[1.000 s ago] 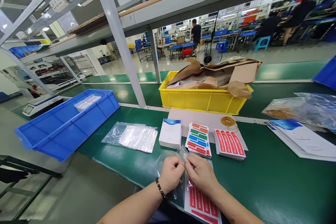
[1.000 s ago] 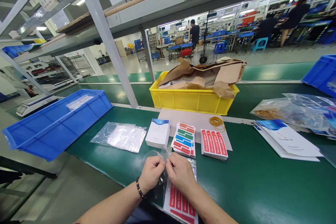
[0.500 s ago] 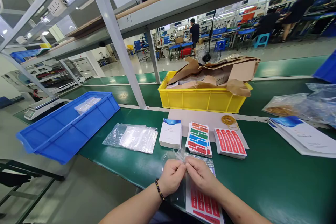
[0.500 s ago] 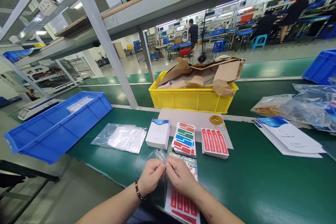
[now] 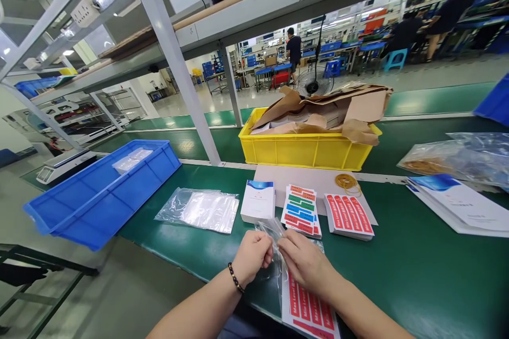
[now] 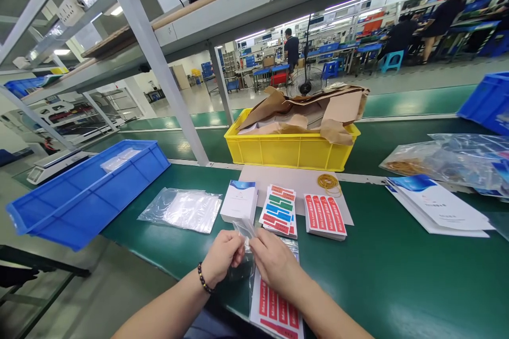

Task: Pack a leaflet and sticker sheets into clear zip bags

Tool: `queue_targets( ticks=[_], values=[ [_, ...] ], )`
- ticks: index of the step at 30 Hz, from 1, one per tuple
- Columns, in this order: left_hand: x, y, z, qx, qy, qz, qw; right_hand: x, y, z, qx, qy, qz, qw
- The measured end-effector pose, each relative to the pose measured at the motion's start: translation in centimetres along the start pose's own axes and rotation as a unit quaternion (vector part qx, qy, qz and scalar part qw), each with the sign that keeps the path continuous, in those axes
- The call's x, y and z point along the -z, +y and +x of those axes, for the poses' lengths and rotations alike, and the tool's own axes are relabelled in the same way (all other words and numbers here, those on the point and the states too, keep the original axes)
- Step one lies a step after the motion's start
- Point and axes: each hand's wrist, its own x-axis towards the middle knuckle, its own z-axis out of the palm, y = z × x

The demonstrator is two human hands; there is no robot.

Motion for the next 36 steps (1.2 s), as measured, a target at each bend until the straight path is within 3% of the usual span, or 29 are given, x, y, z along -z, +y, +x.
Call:
queue_targets(
  ticks=[2,4,6,8,9,13,18,24,28,31,33,36],
  values=[
    [0.9,1.1,-0.6,-0.082,0.027,0.06,0.994,0.3,0.1,0.1,-0.022,-0.008,0.048,0.999],
    [2.0,2.4,-1.2,-0.252,0.047,0.182,0.949,1.0,0.1,0.3,-0.042,-0.021,0.121,0.992],
    [3.2,3.6,-1.5,-0.378,-0.028,0.309,0.872,1.7,0.0,0.5,-0.054,-0.046,0.183,0.981],
    [4.3,4.4,-1.4,-0.397,-0.12,0.394,0.82,2.4,-0.1,0.6,-0.059,-0.083,0.226,0.969],
    [4.8,4.7,-1.3,-0.382,-0.144,0.419,0.811,2.7,-0.2,0.7,-0.06,-0.102,0.241,0.963],
    [6.0,5.5,-1.2,-0.343,-0.164,0.404,0.832,3.1,-0.1,0.6,-0.058,-0.146,0.274,0.949],
    [5.3,5.2,-1.6,-0.337,-0.263,0.355,0.831,2.9,-0.1,0.6,-0.049,-0.162,0.28,0.945],
    [6.8,5.2,-1.5,-0.267,-0.183,0.382,0.865,3.7,-0.2,0.5,-0.08,-0.175,0.283,0.94],
    [8.2,4.9,-1.1,-0.238,-0.204,0.283,0.906,2.8,0.6,0.1,-0.139,-0.1,0.321,0.932],
    [7.8,3.9,-0.8,-0.175,-0.241,0.17,0.939,1.6,1.3,0.1,-0.176,-0.014,0.256,0.95],
    [6.5,3.0,-0.5,-0.123,-0.242,0.113,0.956,1.0,1.5,0.2,-0.148,0.018,0.16,0.976],
    [3.7,1.8,-0.1,-0.05,-0.205,0.042,0.977,0.2,1.3,0.2,-0.05,0.054,0.025,0.997]
  ],
)
